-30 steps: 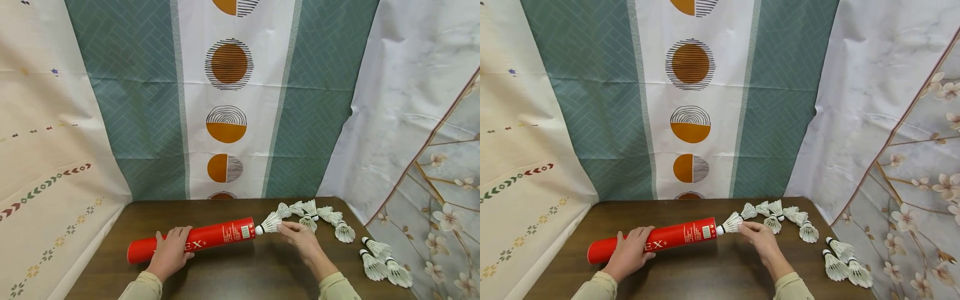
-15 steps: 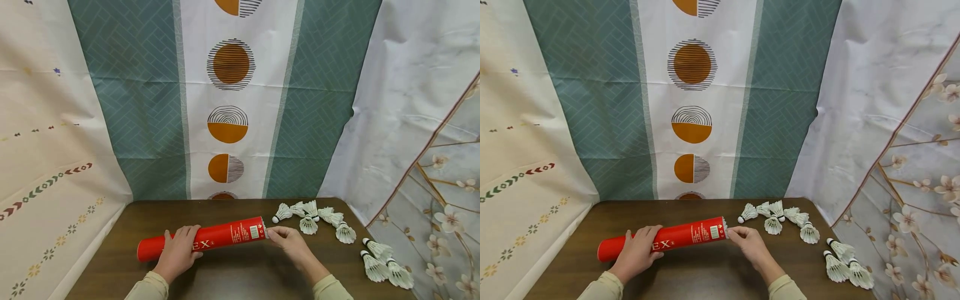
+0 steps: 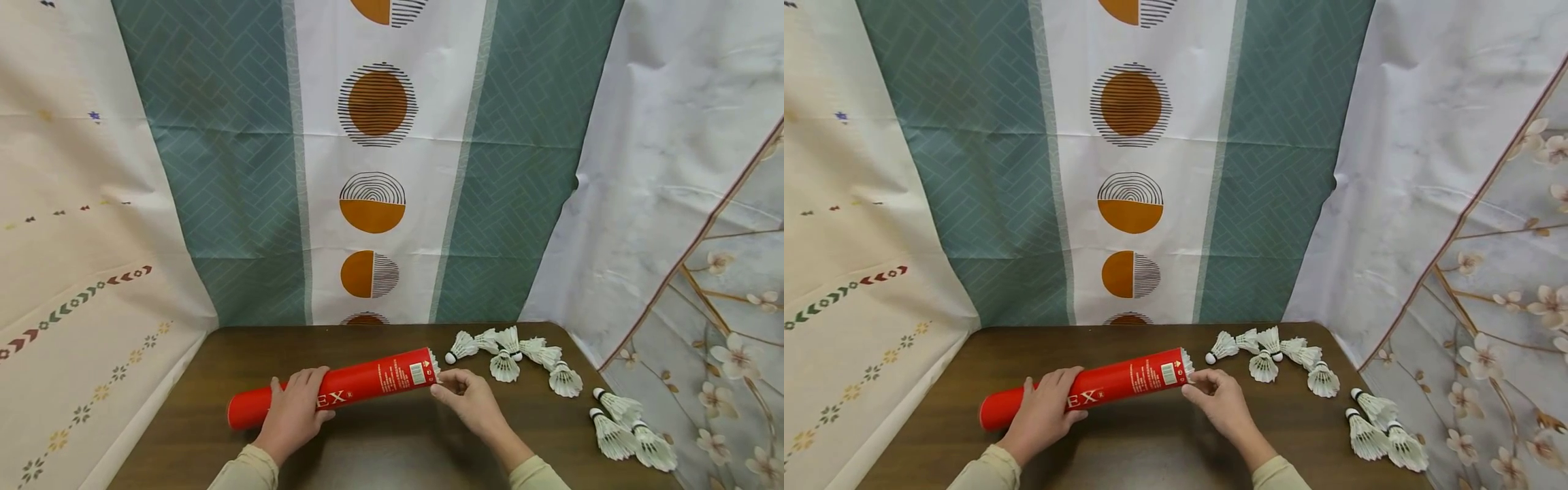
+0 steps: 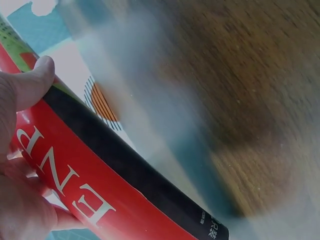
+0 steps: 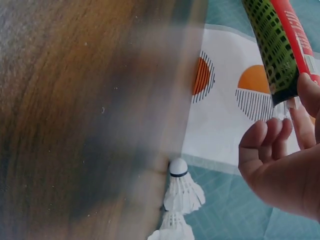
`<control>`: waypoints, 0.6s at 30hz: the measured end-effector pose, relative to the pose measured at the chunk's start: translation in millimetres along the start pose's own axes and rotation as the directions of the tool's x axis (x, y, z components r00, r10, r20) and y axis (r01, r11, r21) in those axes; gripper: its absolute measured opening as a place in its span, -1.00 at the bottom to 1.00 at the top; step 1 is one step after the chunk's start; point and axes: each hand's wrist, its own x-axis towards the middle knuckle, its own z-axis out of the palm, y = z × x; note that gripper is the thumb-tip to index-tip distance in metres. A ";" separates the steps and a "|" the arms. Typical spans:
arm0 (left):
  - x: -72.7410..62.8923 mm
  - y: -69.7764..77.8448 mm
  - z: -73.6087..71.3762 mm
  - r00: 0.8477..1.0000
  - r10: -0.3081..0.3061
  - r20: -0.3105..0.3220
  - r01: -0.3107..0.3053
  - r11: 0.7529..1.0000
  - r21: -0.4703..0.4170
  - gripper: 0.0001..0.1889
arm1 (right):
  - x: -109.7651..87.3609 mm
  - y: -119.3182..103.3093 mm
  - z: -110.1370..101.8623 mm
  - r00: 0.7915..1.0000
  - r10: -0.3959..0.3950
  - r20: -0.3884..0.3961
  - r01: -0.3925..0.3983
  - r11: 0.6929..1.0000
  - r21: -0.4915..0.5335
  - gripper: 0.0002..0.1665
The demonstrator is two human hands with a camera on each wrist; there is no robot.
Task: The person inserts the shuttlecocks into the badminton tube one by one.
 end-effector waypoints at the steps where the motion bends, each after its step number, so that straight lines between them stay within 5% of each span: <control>1: -0.1 0.6 0.3 1.000 0.001 -0.003 -0.001 1.000 -0.002 -0.09 | -0.1 0.5 -0.1 1.000 -0.004 0.003 0.004 1.000 -0.007 -0.69; 18: -1.1 5.4 -1.7 1.000 -0.002 -0.017 0.003 0.998 0.059 -0.09 | -2.3 6.6 -1.2 0.983 -0.019 0.184 0.005 0.997 0.073 -0.66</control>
